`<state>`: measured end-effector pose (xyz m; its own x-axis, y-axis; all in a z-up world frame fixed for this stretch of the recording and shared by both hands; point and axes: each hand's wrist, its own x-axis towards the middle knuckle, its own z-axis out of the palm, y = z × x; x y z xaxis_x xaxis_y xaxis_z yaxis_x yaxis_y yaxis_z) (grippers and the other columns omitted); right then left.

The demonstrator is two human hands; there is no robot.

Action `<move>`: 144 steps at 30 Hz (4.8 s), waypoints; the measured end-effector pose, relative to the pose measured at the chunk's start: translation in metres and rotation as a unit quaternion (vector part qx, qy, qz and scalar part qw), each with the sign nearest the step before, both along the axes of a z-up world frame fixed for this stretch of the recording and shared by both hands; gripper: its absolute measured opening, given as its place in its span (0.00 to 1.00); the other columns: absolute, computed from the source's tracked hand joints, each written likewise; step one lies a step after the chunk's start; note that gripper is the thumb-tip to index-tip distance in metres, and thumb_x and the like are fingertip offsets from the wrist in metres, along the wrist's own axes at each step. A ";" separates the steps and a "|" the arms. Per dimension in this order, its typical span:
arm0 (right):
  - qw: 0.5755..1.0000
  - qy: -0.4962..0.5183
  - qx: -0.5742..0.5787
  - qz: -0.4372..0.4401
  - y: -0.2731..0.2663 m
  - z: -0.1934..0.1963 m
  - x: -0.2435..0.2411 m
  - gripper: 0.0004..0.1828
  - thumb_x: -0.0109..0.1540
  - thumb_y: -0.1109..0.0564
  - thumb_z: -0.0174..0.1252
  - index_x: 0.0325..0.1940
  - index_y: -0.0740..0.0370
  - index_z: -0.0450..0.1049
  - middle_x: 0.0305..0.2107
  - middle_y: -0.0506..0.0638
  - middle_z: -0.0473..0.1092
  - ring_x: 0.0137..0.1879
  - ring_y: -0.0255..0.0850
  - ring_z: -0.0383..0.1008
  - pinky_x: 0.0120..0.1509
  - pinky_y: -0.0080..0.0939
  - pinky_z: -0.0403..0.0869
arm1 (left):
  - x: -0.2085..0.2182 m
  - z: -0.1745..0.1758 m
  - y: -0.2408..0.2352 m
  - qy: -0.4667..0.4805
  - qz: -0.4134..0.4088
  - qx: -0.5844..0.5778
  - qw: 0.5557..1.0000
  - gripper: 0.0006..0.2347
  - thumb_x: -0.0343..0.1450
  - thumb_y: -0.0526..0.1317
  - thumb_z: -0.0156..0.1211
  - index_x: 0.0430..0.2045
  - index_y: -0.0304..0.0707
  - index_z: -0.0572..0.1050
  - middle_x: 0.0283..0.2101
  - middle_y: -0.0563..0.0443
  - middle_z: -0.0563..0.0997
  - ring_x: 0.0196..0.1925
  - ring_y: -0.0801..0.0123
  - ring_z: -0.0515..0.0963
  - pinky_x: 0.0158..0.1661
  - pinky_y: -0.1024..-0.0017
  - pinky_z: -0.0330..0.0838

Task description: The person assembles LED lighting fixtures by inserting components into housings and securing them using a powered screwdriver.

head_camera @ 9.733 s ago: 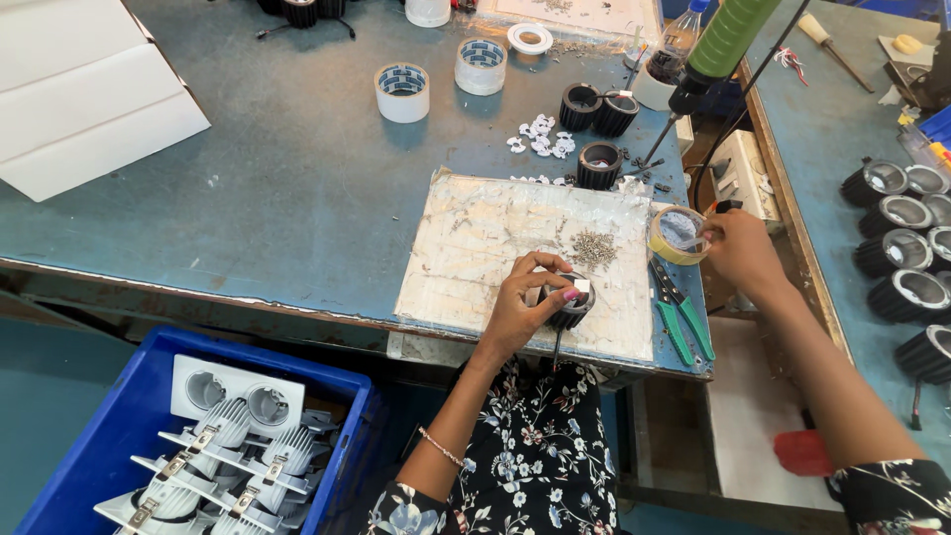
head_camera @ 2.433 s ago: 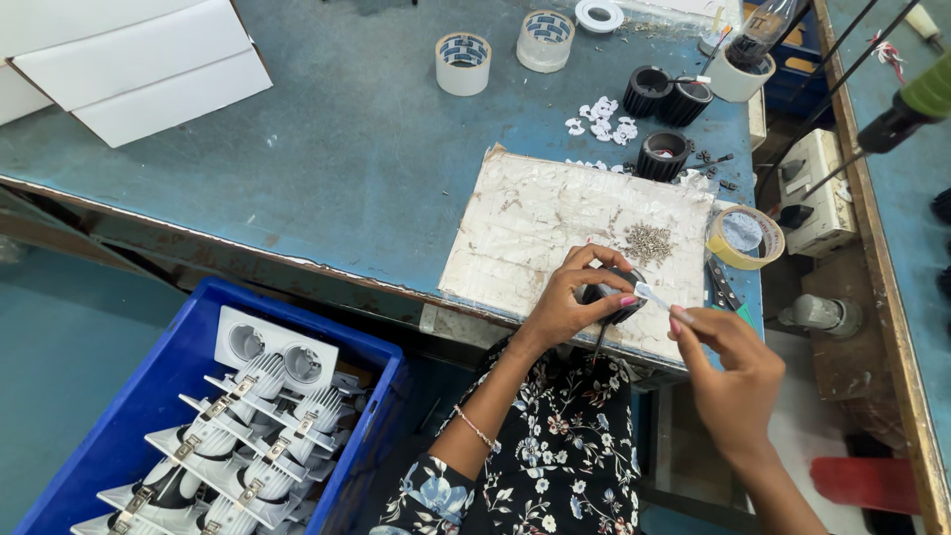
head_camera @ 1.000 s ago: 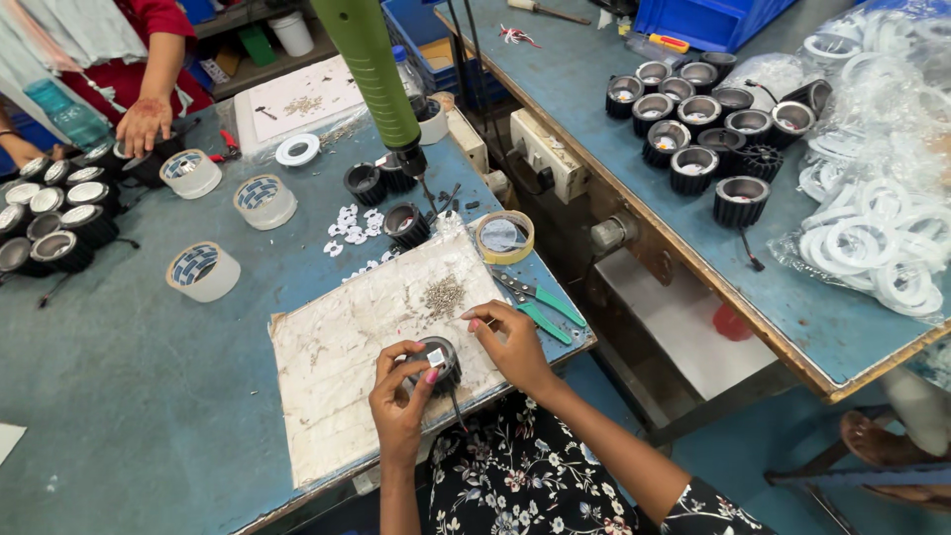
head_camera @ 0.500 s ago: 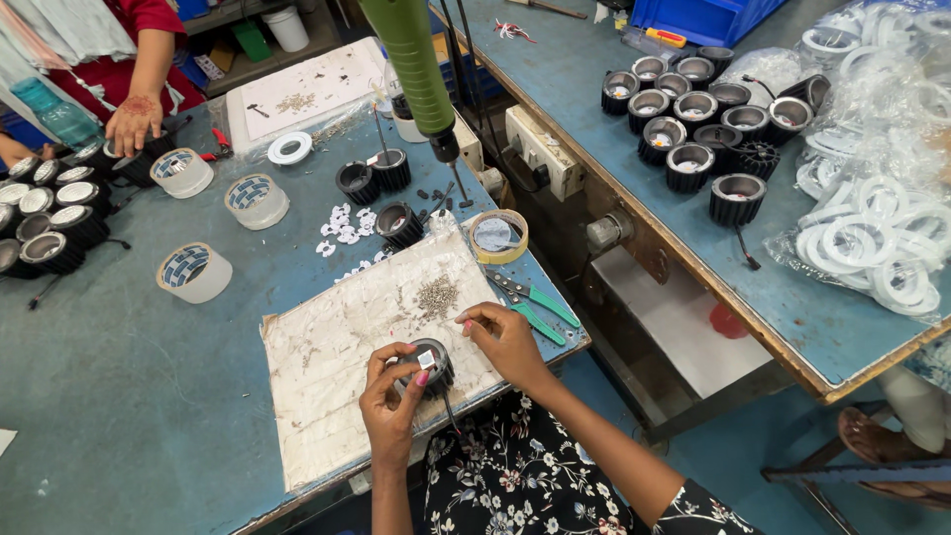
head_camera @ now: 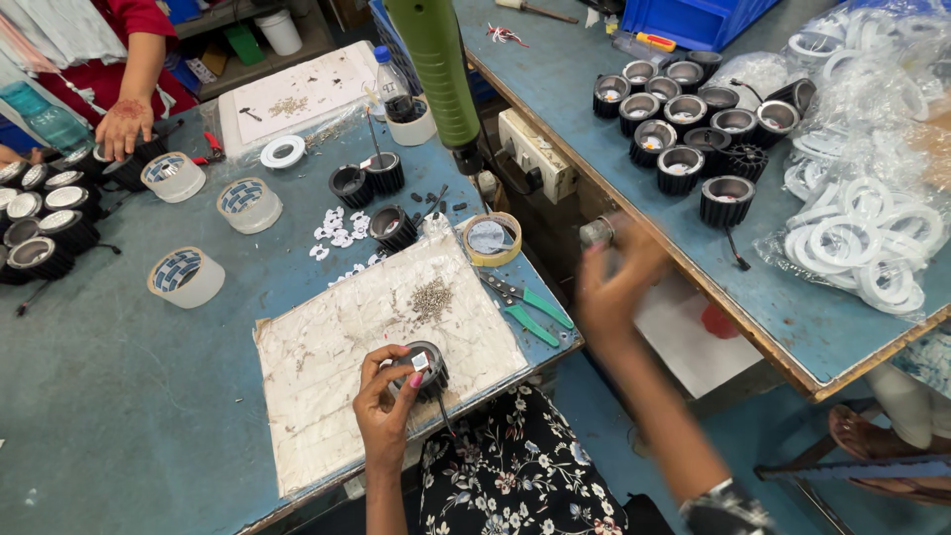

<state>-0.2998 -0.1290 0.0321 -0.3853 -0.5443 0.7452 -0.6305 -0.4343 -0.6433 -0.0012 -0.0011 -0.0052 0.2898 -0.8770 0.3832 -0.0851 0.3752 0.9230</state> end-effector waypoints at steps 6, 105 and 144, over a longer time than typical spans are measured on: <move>0.952 0.100 0.242 -0.161 -0.136 -0.005 -0.231 0.51 0.60 0.47 0.67 0.80 0.63 0.48 0.73 0.72 0.42 0.79 0.68 0.39 0.74 0.76 0.49 | 0.002 -0.003 0.000 -0.002 0.000 -0.005 1.000 0.06 0.67 0.37 0.68 0.31 0.31 0.82 0.52 0.47 0.76 0.56 0.65 0.73 0.52 0.72 0.65; 0.885 0.152 0.439 -0.010 -0.390 0.060 -0.260 0.40 0.69 0.20 0.29 0.58 0.42 0.79 0.70 0.56 0.63 0.81 0.61 0.49 0.79 0.81 0.38 | 0.033 -0.091 -0.027 0.003 -0.024 -0.011 1.000 0.03 0.63 0.30 0.70 0.24 0.25 0.83 0.49 0.35 0.76 0.55 0.53 0.78 0.58 0.57 0.69; 0.858 0.498 0.114 -0.042 -0.339 0.045 -0.114 0.17 0.80 0.45 0.51 0.53 0.60 0.76 0.38 0.61 0.76 0.49 0.54 0.75 0.66 0.62 0.65 | 0.006 -0.005 -0.009 0.048 -0.033 0.020 0.998 0.04 0.65 0.34 0.69 0.27 0.31 0.82 0.51 0.44 0.76 0.49 0.61 0.77 0.51 0.68 0.71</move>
<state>-0.4141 -0.4677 0.0773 0.3371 -0.7209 0.6055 -0.9399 -0.2952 0.1719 0.0046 -0.0097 -0.0105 0.2637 -0.9099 0.3201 0.0286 0.3391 0.9403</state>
